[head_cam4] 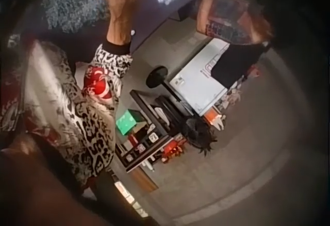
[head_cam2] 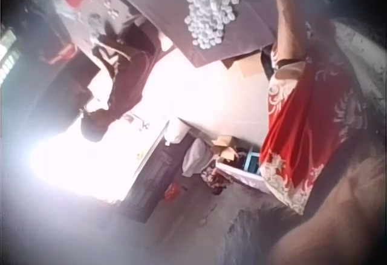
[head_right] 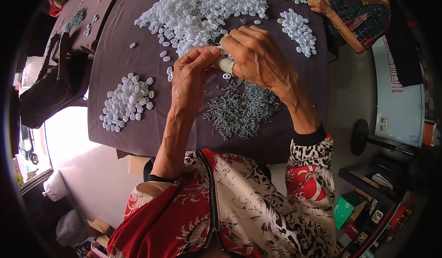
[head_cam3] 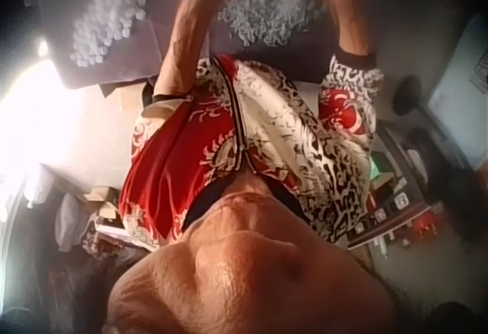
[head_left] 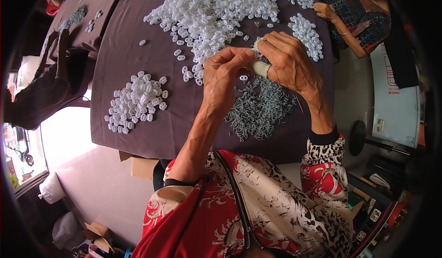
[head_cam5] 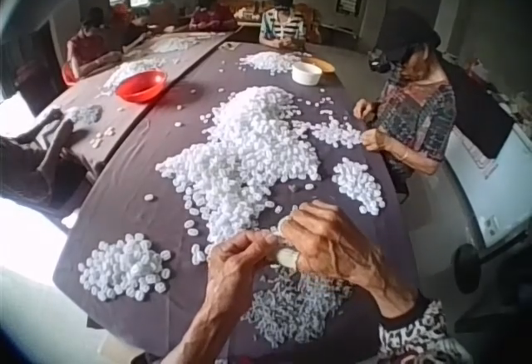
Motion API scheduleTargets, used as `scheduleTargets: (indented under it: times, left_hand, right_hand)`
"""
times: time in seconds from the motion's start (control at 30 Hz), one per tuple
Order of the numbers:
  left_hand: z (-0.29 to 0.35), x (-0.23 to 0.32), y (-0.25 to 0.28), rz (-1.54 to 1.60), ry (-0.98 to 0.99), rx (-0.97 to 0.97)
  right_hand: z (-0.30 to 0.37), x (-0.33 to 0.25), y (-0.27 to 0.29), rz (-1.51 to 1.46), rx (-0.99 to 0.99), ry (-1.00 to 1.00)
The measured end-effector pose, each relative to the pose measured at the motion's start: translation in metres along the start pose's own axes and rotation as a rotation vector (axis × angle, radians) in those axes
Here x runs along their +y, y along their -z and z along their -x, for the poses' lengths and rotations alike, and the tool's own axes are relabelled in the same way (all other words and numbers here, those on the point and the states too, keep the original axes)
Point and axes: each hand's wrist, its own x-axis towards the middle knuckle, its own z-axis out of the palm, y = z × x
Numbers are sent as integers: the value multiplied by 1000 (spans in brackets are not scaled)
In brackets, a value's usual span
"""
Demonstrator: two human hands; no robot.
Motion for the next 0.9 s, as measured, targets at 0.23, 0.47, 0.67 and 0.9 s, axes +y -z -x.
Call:
scheduleTargets:
  times: [0.23, 0.47, 0.67, 0.9]
  left_hand:
    - [-2, 2, 2, 84, 49, -13]
    - [-2, 2, 1, -71, -11, 5]
    - [0, 3, 3, -156, -17, -11]
    - [-1, 0, 3, -140, -9, -16]
  right_hand:
    - [-2, 3, -1, -12, -15, 8]
    - [0, 4, -2, -8, 23, 17]
    - [2, 4, -4, -16, 22, 51]
    - [2, 7, -6, -21, 56, 85]
